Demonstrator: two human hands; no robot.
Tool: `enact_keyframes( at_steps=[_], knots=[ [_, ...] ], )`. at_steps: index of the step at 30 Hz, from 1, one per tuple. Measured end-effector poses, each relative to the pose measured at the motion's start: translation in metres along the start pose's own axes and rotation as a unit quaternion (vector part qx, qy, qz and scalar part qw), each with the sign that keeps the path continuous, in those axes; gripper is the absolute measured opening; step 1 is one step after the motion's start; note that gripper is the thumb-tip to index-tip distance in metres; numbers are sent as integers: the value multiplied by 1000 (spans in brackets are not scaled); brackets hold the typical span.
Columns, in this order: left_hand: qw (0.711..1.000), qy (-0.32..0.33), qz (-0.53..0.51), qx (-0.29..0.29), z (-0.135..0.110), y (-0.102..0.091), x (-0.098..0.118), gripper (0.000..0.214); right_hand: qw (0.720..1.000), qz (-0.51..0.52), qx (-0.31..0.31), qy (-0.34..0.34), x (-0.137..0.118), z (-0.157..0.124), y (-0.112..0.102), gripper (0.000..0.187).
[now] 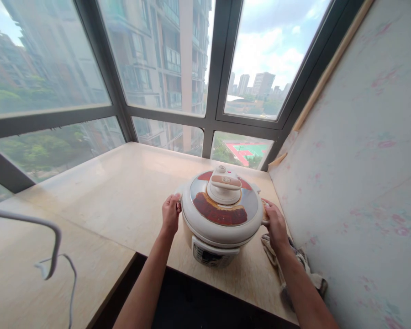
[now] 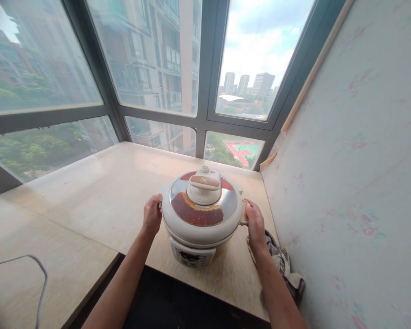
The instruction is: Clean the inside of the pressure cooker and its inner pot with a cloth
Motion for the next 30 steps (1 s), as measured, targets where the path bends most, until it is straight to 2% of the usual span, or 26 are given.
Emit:
enact_keyframes(
  at_steps=[3,11,20,23,26,30],
  knots=[
    [1000,-1,-5,-1,0,-1,-1,43,1000,-1,-2,23,-5,1,0,45],
    [1000,-13,-17,-19,0,-2,0,43,984,114,-38,131,-15,-10,3,48],
    [999,-12,-16,-41,0,-5,-1,42,981,23,-71,177,-25,-5,-11,57],
    [999,-12,-20,-48,0,-5,-1,42,985,-19,-57,160,-29,5,-17,62],
    [998,-10,-31,-52,-1,-6,0,43,992,-46,-42,106,-39,14,-21,65],
    [998,-14,-32,-47,-2,-6,-1,42,995,-68,-69,33,-60,18,-15,61]
  ],
)
Point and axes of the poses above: each hand's wrist, its own z-axis towards the middle knuckle, its own y-axis out of the palm, x = y × z, the point moved 2 cm from there along z, towards the middle knuckle, and after that the axes turned 14 degrees about z, right-handed, at the moved point
